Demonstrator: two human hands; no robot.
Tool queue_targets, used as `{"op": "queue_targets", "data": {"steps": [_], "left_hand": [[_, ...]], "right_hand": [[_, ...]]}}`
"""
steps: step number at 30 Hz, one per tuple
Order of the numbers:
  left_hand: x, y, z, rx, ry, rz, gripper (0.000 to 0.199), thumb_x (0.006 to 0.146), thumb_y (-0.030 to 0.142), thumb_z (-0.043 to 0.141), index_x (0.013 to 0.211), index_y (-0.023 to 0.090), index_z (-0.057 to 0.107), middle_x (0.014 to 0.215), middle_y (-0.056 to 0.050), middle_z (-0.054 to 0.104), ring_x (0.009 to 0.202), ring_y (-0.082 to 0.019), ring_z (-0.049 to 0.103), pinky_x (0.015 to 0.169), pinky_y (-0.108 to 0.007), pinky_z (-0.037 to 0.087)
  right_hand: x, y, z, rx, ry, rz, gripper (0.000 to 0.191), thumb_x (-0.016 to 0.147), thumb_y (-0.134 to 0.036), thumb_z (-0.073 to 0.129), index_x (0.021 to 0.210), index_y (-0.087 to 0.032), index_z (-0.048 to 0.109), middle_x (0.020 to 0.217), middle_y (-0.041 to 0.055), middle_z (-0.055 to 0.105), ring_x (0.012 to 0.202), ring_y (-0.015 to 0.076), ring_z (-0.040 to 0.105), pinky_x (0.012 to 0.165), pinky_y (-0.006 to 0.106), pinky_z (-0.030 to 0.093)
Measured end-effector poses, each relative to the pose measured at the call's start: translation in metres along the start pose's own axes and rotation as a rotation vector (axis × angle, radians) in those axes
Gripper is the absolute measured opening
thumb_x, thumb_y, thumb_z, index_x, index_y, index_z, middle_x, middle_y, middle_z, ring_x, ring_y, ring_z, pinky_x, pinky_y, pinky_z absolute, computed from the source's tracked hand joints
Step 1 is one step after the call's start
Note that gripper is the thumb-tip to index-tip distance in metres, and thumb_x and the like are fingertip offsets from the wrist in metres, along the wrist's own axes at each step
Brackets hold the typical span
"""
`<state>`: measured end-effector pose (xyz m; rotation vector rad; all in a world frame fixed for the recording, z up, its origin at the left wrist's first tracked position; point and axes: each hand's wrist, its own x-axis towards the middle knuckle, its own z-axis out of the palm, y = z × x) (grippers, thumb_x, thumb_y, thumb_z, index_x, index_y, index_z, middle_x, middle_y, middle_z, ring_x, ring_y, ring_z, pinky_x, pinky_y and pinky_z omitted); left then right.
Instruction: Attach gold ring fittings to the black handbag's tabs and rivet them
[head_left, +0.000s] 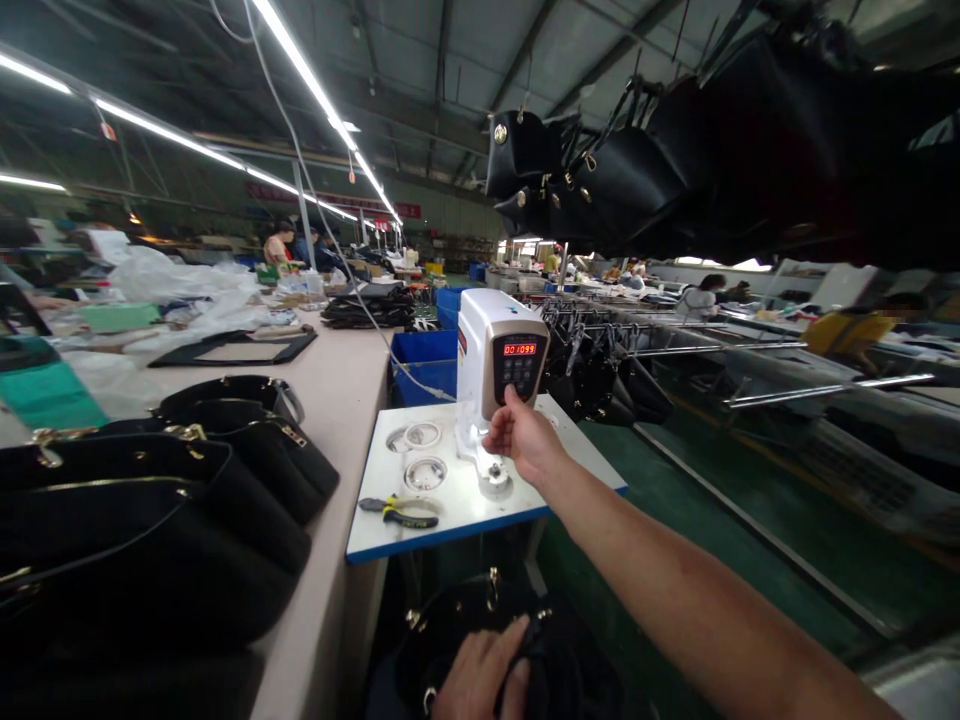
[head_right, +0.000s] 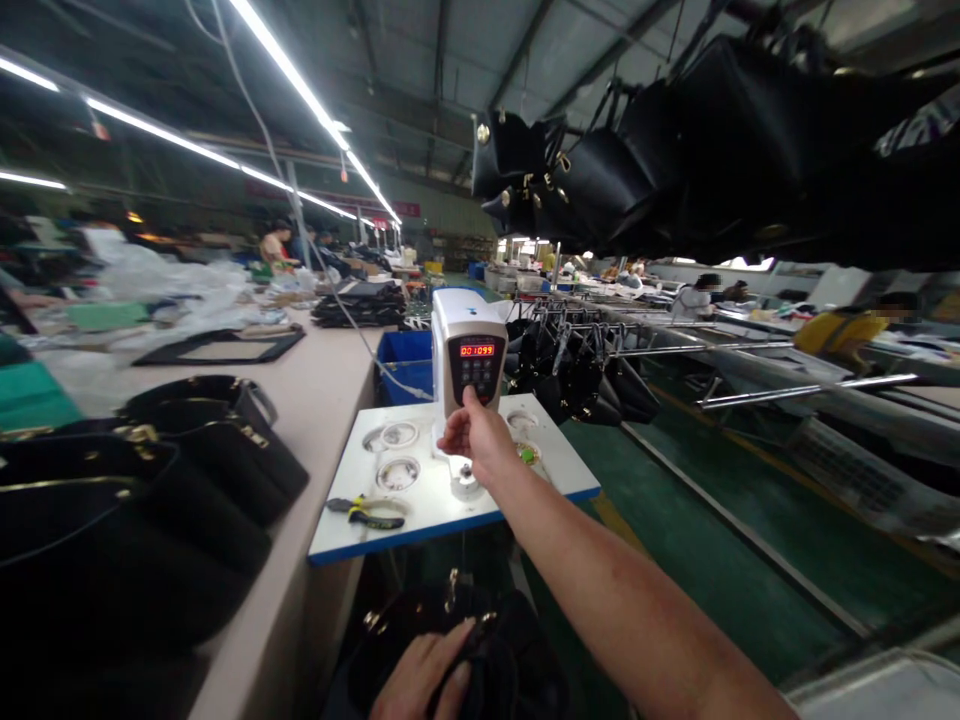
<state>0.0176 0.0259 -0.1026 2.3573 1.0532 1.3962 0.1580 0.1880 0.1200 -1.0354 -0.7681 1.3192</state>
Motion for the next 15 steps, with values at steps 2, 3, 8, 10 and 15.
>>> {"op": "queue_targets", "data": {"steps": [2,3,8,10,15], "left_hand": [[0.006,0.021,-0.014,-0.083,-0.053,-0.056,0.035,0.103,0.026,0.052,0.137,0.028,0.062,0.108,-0.005,0.074,0.097,-0.015,0.073,0.083,-0.023,0.062],[0.009,0.030,-0.019,-0.100,-0.067,-0.088,0.036,0.103,0.023,0.052,0.137,0.028,0.062,0.111,-0.006,0.073,0.099,-0.016,0.072,0.083,-0.024,0.062],[0.007,0.060,-0.021,-0.013,-0.099,-0.157,0.035,0.100,0.018,0.053,0.132,0.026,0.065,0.102,-0.008,0.068,0.090,-0.022,0.066,0.074,-0.037,0.058],[0.002,0.070,-0.016,-0.057,-0.136,-0.158,0.038,0.100,0.016,0.051,0.135,0.025,0.061,0.099,-0.008,0.067,0.086,-0.021,0.065,0.071,-0.035,0.056],[-0.006,0.099,-0.012,-0.225,-0.275,-0.126,0.045,0.098,0.011,0.048,0.141,0.024,0.055,0.107,-0.008,0.068,0.091,-0.017,0.068,0.072,-0.028,0.057]], "right_hand": [[-0.010,0.007,-0.011,-0.082,-0.040,-0.048,0.060,0.100,-0.061,0.050,0.062,-0.016,0.060,0.054,0.0021,0.062,0.049,0.0153,0.064,0.051,0.026,0.051],[-0.018,0.013,-0.020,-0.155,-0.077,-0.086,0.058,0.098,-0.063,0.054,0.064,-0.016,0.062,0.056,0.0022,0.063,0.051,0.0156,0.064,0.054,0.027,0.052],[-0.077,0.048,-0.091,-0.817,-0.286,-0.140,0.041,0.091,-0.057,0.067,0.080,-0.017,0.072,0.078,0.0030,0.074,0.076,0.0171,0.067,0.075,0.029,0.050],[-0.102,0.061,-0.122,-1.013,-0.314,-0.048,0.034,0.092,-0.052,0.066,0.091,-0.019,0.075,0.089,0.0026,0.076,0.082,0.0182,0.067,0.077,0.030,0.048],[-0.159,0.077,-0.170,-1.077,-0.333,0.010,0.038,0.098,-0.053,0.056,0.102,-0.022,0.078,0.103,0.0049,0.077,0.099,0.0229,0.068,0.089,0.034,0.049]]}}
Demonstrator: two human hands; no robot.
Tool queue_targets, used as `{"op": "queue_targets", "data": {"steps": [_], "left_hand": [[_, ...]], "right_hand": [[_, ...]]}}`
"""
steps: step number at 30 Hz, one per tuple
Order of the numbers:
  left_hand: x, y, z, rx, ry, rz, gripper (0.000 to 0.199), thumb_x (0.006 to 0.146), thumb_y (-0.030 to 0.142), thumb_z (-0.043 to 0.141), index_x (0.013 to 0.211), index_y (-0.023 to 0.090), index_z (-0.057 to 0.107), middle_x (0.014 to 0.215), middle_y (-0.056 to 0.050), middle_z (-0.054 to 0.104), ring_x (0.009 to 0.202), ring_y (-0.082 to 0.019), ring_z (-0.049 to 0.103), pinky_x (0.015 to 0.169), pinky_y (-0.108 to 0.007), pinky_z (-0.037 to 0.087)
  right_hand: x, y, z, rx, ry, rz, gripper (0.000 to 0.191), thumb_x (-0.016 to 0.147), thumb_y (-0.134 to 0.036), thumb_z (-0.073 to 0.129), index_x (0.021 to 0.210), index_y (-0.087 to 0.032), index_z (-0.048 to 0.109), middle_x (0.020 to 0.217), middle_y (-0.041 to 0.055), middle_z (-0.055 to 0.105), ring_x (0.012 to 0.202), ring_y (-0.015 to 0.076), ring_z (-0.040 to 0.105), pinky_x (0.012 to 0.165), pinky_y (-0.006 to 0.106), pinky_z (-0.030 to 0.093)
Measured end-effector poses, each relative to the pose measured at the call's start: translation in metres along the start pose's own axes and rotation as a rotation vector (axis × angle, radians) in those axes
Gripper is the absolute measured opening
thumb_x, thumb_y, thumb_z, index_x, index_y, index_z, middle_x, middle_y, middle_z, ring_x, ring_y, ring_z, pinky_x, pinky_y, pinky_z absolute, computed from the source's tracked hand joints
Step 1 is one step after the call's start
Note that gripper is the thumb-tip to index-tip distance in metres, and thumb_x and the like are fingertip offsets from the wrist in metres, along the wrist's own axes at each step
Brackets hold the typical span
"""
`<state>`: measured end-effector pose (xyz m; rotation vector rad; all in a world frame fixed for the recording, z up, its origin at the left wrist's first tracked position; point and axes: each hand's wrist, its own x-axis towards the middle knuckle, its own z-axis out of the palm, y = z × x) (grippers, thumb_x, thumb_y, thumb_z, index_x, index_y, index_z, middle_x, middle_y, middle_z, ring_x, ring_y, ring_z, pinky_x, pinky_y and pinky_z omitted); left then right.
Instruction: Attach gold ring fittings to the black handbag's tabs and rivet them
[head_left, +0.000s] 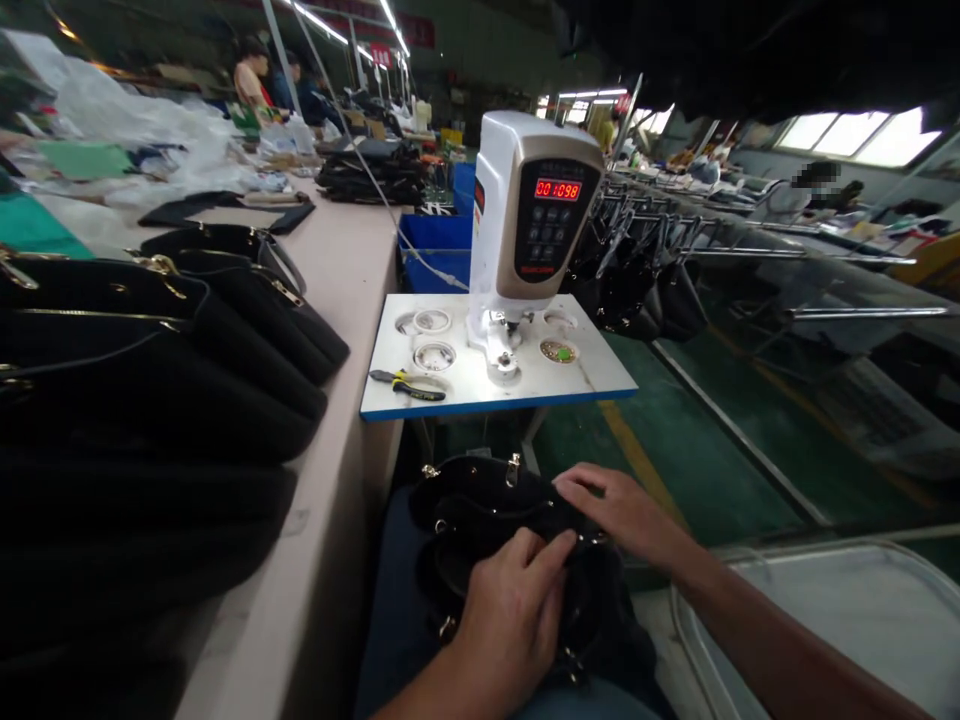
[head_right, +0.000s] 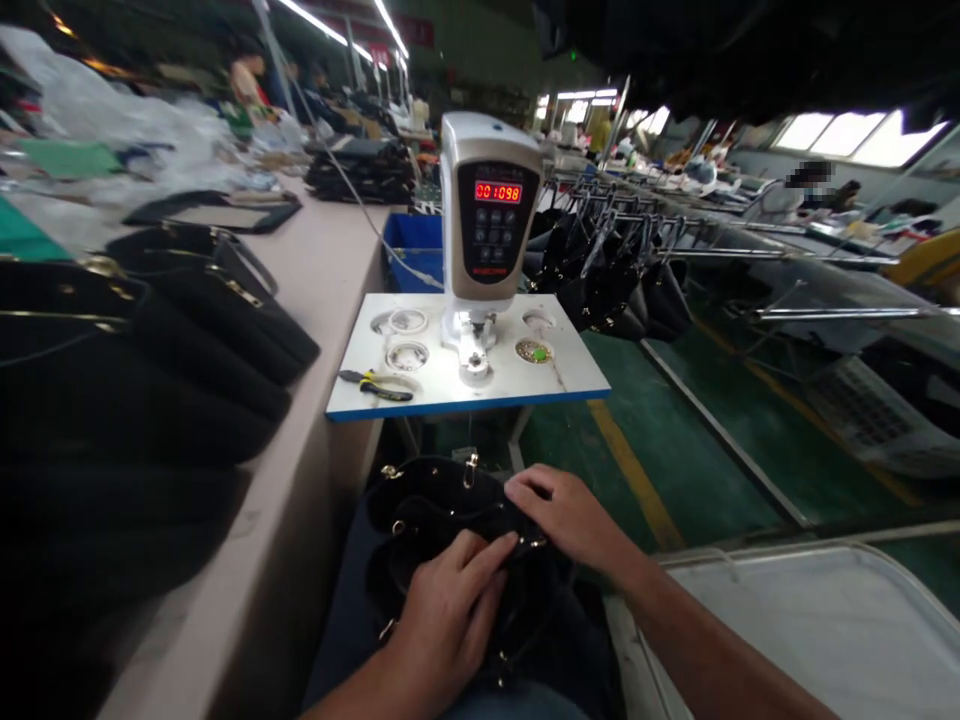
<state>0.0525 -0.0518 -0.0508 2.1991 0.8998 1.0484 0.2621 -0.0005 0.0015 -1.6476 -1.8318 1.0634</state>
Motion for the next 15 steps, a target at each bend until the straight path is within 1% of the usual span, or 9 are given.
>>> {"op": "queue_targets", "data": {"steps": [2,4,6,8,10,12,14,15], "left_hand": [[-0.002,0.009,0.003,0.027,-0.047,0.057,0.045,0.097,0.012,0.049,0.139,0.023,0.056,0.101,-0.008,0.067,0.085,-0.017,0.067,0.067,-0.027,0.056],[-0.004,0.015,0.005,0.038,-0.077,0.123,0.044,0.095,0.011,0.050,0.136,0.022,0.057,0.095,-0.007,0.066,0.079,-0.017,0.065,0.062,-0.026,0.055],[-0.005,0.017,0.009,0.038,-0.106,0.171,0.043,0.093,0.010,0.051,0.134,0.021,0.059,0.093,-0.007,0.067,0.077,-0.017,0.065,0.062,-0.026,0.055],[-0.005,0.017,0.012,0.050,-0.118,0.190,0.044,0.093,0.008,0.052,0.135,0.020,0.059,0.092,-0.007,0.067,0.076,-0.017,0.064,0.062,-0.027,0.055],[-0.006,0.016,0.014,0.071,-0.102,0.191,0.047,0.093,0.007,0.053,0.138,0.021,0.058,0.089,-0.006,0.066,0.073,-0.016,0.063,0.060,-0.026,0.053],[-0.006,0.016,0.015,0.078,-0.057,0.196,0.047,0.093,0.005,0.054,0.137,0.021,0.059,0.086,-0.004,0.065,0.071,-0.014,0.062,0.059,-0.024,0.051],[-0.007,0.017,0.015,0.072,-0.022,0.208,0.044,0.093,0.004,0.056,0.133,0.020,0.063,0.084,-0.004,0.064,0.070,-0.013,0.060,0.057,-0.022,0.048],[-0.008,0.018,0.015,0.070,-0.014,0.215,0.041,0.092,0.004,0.056,0.130,0.019,0.064,0.082,-0.003,0.063,0.069,-0.013,0.059,0.056,-0.022,0.047]], "right_hand": [[-0.020,0.001,0.001,-0.028,0.017,-0.045,0.036,0.096,-0.053,0.060,0.104,-0.024,0.079,0.105,0.0054,0.078,0.102,0.0249,0.068,0.094,0.037,0.048],[-0.036,-0.002,0.000,-0.048,0.007,-0.108,0.031,0.092,-0.051,0.066,0.106,-0.026,0.080,0.106,0.0050,0.078,0.103,0.0256,0.068,0.094,0.039,0.048],[-0.046,-0.004,-0.004,-0.058,-0.021,-0.170,0.026,0.091,-0.046,0.069,0.106,-0.028,0.080,0.106,0.0045,0.078,0.101,0.0244,0.068,0.093,0.038,0.049],[-0.052,-0.004,-0.006,-0.061,-0.019,-0.186,0.024,0.092,-0.041,0.069,0.108,-0.028,0.079,0.106,0.0044,0.077,0.099,0.0229,0.069,0.091,0.037,0.050],[-0.056,-0.001,-0.006,-0.050,0.015,-0.158,0.024,0.093,-0.038,0.068,0.111,-0.027,0.078,0.107,0.0042,0.077,0.101,0.0222,0.069,0.092,0.036,0.050],[-0.061,0.003,-0.002,-0.042,0.062,-0.119,0.023,0.094,-0.036,0.067,0.113,-0.027,0.077,0.109,0.0036,0.077,0.103,0.0219,0.068,0.093,0.036,0.050],[-0.069,0.008,0.005,-0.061,0.117,-0.110,0.024,0.095,-0.035,0.065,0.116,-0.028,0.076,0.109,0.0032,0.077,0.103,0.0217,0.068,0.093,0.036,0.050],[-0.074,0.009,0.009,-0.076,0.146,-0.127,0.025,0.096,-0.034,0.065,0.117,-0.028,0.075,0.108,0.0031,0.077,0.102,0.0212,0.068,0.092,0.036,0.051]]}}
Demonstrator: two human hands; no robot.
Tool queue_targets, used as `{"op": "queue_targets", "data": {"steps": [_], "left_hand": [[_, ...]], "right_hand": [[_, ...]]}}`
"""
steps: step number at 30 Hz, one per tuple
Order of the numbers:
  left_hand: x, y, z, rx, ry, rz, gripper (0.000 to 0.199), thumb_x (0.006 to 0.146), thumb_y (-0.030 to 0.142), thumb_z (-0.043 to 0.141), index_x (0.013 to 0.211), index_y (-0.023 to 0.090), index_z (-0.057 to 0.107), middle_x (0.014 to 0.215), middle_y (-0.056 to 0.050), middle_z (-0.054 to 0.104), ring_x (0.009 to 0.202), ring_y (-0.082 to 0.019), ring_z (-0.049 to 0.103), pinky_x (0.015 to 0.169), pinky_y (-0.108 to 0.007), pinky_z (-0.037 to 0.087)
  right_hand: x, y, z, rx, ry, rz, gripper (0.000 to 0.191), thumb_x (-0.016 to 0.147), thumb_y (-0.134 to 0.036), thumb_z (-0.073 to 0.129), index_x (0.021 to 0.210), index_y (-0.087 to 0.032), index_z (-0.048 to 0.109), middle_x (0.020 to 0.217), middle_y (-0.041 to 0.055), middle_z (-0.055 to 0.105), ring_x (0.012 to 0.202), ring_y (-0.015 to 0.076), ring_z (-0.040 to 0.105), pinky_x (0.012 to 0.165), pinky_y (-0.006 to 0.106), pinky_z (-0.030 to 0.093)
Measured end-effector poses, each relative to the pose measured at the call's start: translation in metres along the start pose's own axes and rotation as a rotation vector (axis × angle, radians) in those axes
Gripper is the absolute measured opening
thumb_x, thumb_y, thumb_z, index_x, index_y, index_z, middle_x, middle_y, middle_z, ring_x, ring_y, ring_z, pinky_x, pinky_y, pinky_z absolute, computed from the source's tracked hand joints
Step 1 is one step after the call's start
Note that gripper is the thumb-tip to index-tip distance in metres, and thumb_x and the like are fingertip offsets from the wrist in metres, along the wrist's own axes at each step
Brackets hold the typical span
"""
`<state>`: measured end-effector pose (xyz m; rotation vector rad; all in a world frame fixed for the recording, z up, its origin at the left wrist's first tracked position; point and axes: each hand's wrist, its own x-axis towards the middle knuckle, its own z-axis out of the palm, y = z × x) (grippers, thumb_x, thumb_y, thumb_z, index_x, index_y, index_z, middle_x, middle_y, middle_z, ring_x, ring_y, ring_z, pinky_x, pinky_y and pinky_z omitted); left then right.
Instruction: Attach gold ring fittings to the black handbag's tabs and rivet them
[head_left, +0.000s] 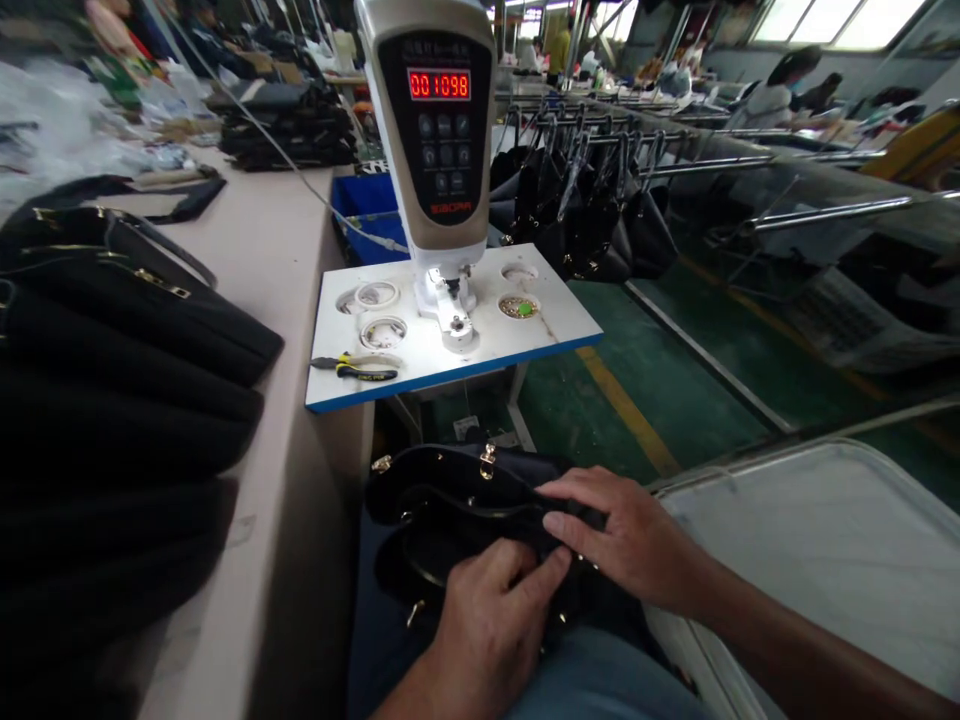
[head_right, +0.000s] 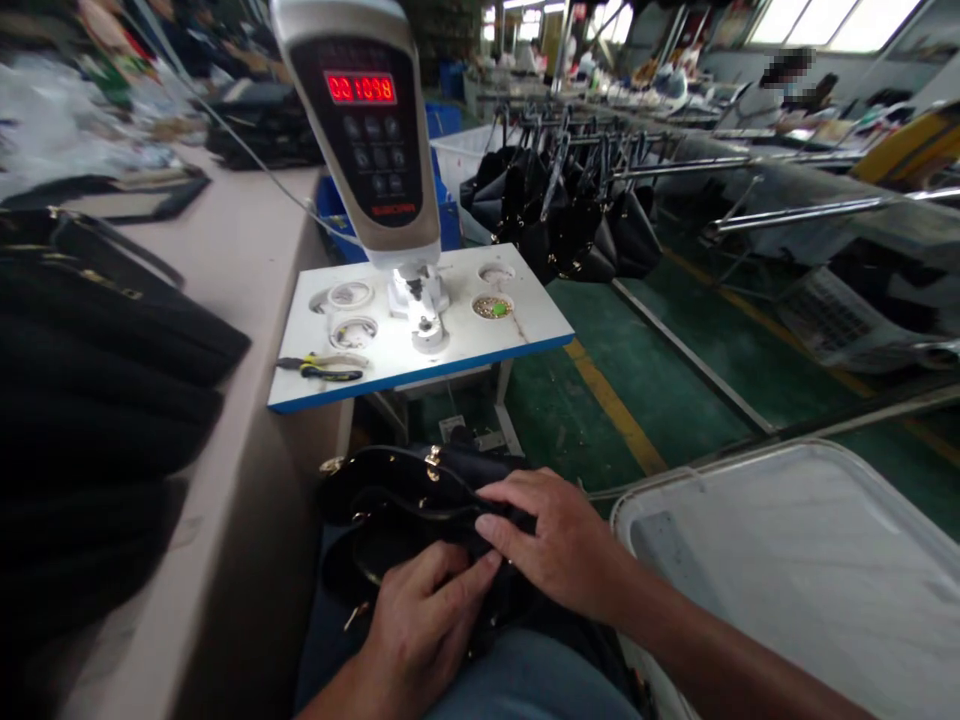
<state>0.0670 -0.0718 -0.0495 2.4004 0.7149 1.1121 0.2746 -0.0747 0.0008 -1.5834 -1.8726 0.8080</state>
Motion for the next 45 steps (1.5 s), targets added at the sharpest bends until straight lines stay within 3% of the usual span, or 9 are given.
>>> {"op": "queue_targets", "data": {"steps": [3,6,13,23,26,29,37,41,45], "left_hand": [[0.000,0.004,-0.001,-0.023,-0.018,0.039,0.037,0.091,0.004,0.058,0.124,0.019,0.068,0.076,-0.002,0.062,0.064,-0.012,0.057,0.053,-0.022,0.044],[0.000,0.006,-0.001,-0.050,-0.055,0.081,0.028,0.093,0.007,0.059,0.116,0.019,0.070,0.074,-0.001,0.063,0.064,-0.012,0.057,0.054,-0.023,0.045],[-0.006,0.008,0.000,-0.029,-0.126,0.169,0.024,0.097,0.013,0.059,0.118,0.017,0.069,0.077,-0.001,0.067,0.065,-0.013,0.060,0.053,-0.027,0.045],[-0.006,0.013,-0.003,-0.010,-0.101,0.078,0.024,0.094,0.009,0.062,0.116,0.016,0.069,0.079,-0.002,0.067,0.066,-0.012,0.058,0.054,-0.024,0.045],[-0.010,0.011,-0.001,-0.043,-0.109,0.033,0.032,0.091,0.006,0.062,0.120,0.019,0.069,0.079,-0.001,0.064,0.067,-0.013,0.057,0.058,-0.024,0.046],[-0.011,0.004,0.003,-0.102,-0.103,-0.084,0.041,0.092,0.005,0.060,0.129,0.023,0.067,0.082,-0.002,0.063,0.069,-0.012,0.059,0.059,-0.023,0.047],[0.021,-0.011,0.014,-0.333,0.003,-0.349,0.027,0.094,0.010,0.065,0.117,0.021,0.073,0.094,-0.003,0.067,0.082,-0.011,0.066,0.071,-0.020,0.054],[0.029,-0.014,0.019,-0.278,0.018,-0.388,0.027,0.094,0.010,0.064,0.116,0.022,0.074,0.092,-0.002,0.064,0.082,-0.011,0.064,0.071,-0.021,0.054],[0.026,-0.015,0.022,-0.193,0.032,-0.400,0.026,0.093,0.012,0.065,0.115,0.023,0.075,0.099,-0.004,0.063,0.089,-0.013,0.064,0.074,-0.025,0.055]], "right_hand": [[-0.017,-0.002,0.009,-0.031,0.034,-0.109,0.024,0.098,-0.029,0.062,0.120,-0.027,0.073,0.108,0.0024,0.077,0.100,0.0185,0.068,0.090,0.034,0.053],[-0.027,-0.005,0.011,-0.025,-0.016,-0.196,0.022,0.099,-0.025,0.061,0.117,-0.027,0.074,0.108,0.0016,0.076,0.099,0.0169,0.068,0.087,0.033,0.055],[-0.023,-0.009,0.006,0.031,-0.116,-0.303,0.020,0.100,-0.024,0.061,0.114,-0.026,0.076,0.101,0.0018,0.078,0.091,0.0174,0.070,0.078,0.035,0.055],[-0.023,-0.004,0.013,0.081,-0.059,-0.276,0.027,0.097,-0.024,0.064,0.120,-0.033,0.075,0.100,0.0014,0.077,0.090,0.0171,0.070,0.077,0.033,0.056],[-0.022,-0.002,0.014,0.148,-0.051,-0.198,0.024,0.098,-0.026,0.064,0.118,-0.032,0.076,0.101,0.0018,0.076,0.093,0.0165,0.070,0.081,0.031,0.057],[-0.017,0.003,0.014,0.254,-0.012,-0.024,0.022,0.100,-0.032,0.062,0.116,-0.031,0.076,0.108,0.0029,0.075,0.101,0.0170,0.069,0.089,0.030,0.056],[-0.007,0.018,0.003,0.289,0.085,0.266,0.038,0.102,-0.049,0.053,0.128,-0.029,0.070,0.129,0.0038,0.071,0.119,0.0231,0.065,0.104,0.035,0.049],[-0.012,0.023,-0.001,0.277,0.105,0.330,0.039,0.099,-0.052,0.055,0.124,-0.027,0.072,0.124,0.0036,0.073,0.114,0.0232,0.067,0.098,0.034,0.050],[-0.019,0.027,0.000,0.237,0.086,0.389,0.035,0.096,-0.054,0.059,0.113,-0.026,0.075,0.105,0.0021,0.077,0.094,0.0215,0.069,0.082,0.032,0.051]]}}
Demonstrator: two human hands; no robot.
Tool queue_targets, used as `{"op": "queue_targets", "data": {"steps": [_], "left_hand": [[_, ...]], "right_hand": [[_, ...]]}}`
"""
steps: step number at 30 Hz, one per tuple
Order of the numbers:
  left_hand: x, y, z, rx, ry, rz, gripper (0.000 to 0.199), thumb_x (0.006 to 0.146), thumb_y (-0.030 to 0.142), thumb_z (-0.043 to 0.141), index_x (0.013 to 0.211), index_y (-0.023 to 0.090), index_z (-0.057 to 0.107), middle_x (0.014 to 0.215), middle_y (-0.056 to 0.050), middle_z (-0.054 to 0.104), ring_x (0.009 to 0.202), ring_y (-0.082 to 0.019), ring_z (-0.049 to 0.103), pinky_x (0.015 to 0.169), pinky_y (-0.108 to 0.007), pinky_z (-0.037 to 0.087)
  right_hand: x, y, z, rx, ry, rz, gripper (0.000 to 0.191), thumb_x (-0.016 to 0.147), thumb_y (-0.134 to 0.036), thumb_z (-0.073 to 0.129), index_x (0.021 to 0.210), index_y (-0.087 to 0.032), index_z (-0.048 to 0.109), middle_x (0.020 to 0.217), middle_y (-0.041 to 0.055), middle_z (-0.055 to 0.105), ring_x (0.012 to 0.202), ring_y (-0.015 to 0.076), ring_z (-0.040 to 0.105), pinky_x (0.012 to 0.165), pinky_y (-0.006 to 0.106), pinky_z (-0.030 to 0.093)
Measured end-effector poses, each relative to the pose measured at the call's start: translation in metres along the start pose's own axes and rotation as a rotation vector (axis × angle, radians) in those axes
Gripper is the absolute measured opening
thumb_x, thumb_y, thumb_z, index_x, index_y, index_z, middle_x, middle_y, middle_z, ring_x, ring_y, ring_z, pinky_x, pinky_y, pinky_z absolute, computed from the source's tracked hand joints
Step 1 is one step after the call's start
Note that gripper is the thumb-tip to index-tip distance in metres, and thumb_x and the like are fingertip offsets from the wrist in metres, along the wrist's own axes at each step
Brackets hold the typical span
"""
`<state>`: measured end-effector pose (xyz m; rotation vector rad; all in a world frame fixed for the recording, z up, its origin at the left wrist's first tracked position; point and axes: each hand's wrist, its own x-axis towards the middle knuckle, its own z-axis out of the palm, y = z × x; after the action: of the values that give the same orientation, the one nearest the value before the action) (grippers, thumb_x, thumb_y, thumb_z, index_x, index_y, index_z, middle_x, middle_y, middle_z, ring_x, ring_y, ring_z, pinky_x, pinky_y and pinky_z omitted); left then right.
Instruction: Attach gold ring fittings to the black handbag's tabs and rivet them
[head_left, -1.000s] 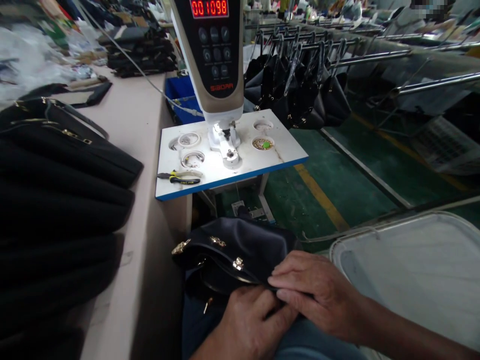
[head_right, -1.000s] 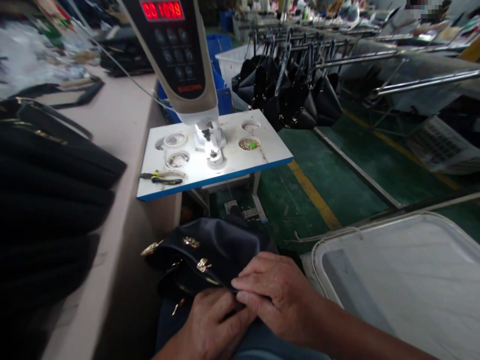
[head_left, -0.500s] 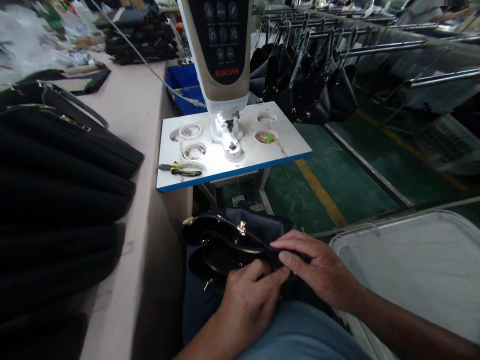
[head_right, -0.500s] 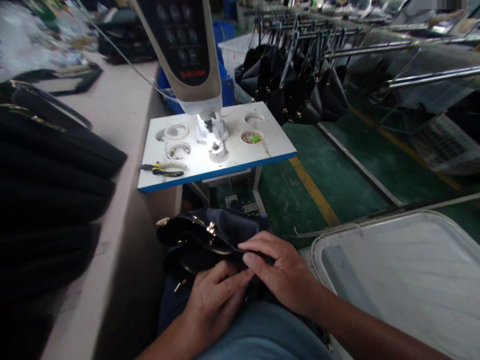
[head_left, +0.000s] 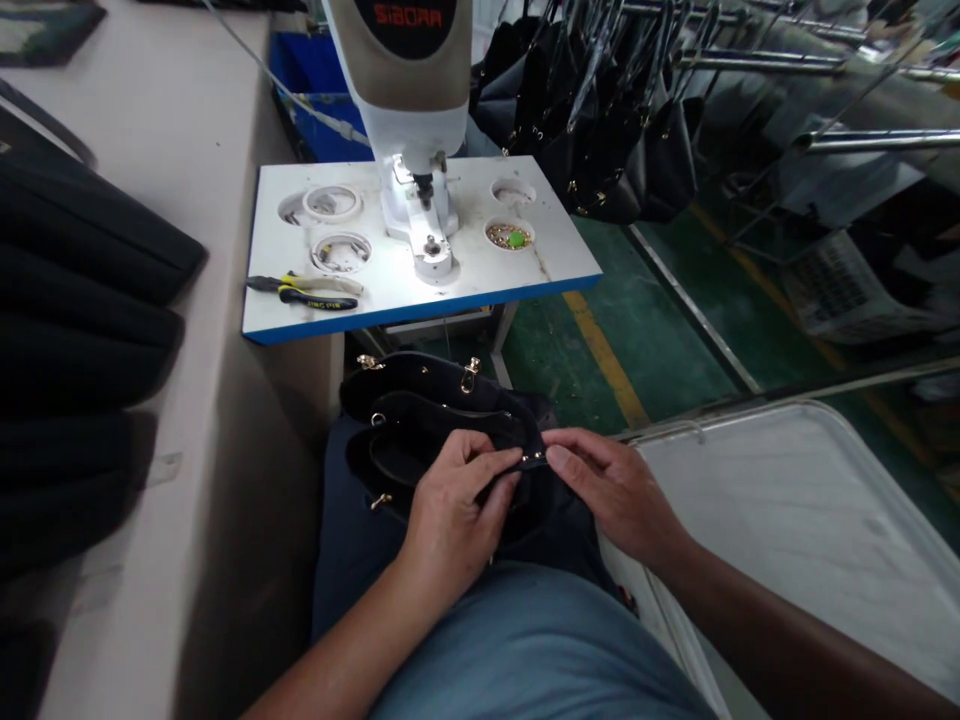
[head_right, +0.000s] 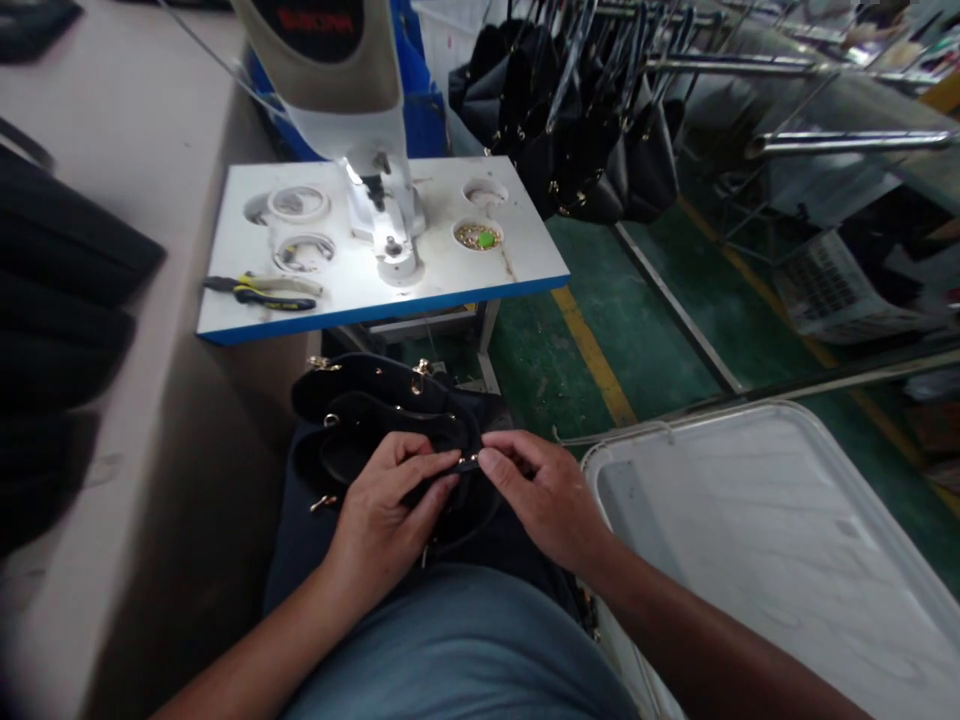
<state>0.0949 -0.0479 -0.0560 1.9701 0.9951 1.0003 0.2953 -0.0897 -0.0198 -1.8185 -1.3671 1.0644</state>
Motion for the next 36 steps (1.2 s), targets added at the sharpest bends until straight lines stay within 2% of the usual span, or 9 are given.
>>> {"op": "queue_targets", "data": {"steps": [5,12,17,24,36], "left_hand": [[-0.005,-0.001,0.001,0.103,-0.010,0.009,0.025,0.094,0.014,0.066,0.115,0.024,0.074,0.116,-0.007,0.065,0.108,-0.019,0.063,0.088,-0.035,0.056],[-0.016,-0.003,-0.002,0.122,-0.006,0.052,0.024,0.090,0.011,0.067,0.112,0.022,0.071,0.119,-0.008,0.069,0.111,-0.021,0.066,0.093,-0.038,0.057],[-0.022,-0.006,-0.005,0.007,0.009,0.014,0.022,0.086,0.010,0.073,0.106,0.020,0.072,0.115,-0.007,0.070,0.107,-0.018,0.069,0.092,-0.032,0.060],[-0.021,-0.005,-0.005,-0.054,0.009,-0.028,0.023,0.083,0.011,0.080,0.104,0.018,0.074,0.115,-0.008,0.070,0.108,-0.016,0.068,0.093,-0.028,0.058],[-0.021,-0.006,-0.003,-0.112,0.008,-0.032,0.029,0.083,0.008,0.078,0.110,0.020,0.077,0.118,-0.008,0.068,0.110,-0.016,0.066,0.094,-0.029,0.056]], "right_hand": [[-0.005,0.008,0.003,-0.030,0.021,-0.092,0.023,0.097,-0.043,0.061,0.101,-0.024,0.073,0.092,0.0003,0.073,0.085,0.0173,0.066,0.081,0.029,0.049],[-0.011,0.019,0.008,0.016,-0.056,-0.257,0.008,0.094,-0.026,0.066,0.099,-0.023,0.071,0.097,0.0019,0.073,0.090,0.0159,0.068,0.084,0.027,0.053],[-0.011,0.025,0.011,0.066,-0.082,-0.360,0.007,0.094,-0.021,0.069,0.100,-0.023,0.071,0.097,0.0013,0.074,0.091,0.0136,0.069,0.084,0.024,0.054],[-0.007,0.027,0.011,0.063,-0.090,-0.417,0.009,0.094,-0.017,0.070,0.101,-0.022,0.071,0.096,0.0001,0.074,0.092,0.0107,0.069,0.085,0.021,0.053],[-0.007,0.024,0.011,0.111,-0.107,-0.368,0.007,0.094,-0.019,0.070,0.100,-0.022,0.072,0.097,0.0008,0.073,0.091,0.0119,0.069,0.084,0.024,0.053]]}}
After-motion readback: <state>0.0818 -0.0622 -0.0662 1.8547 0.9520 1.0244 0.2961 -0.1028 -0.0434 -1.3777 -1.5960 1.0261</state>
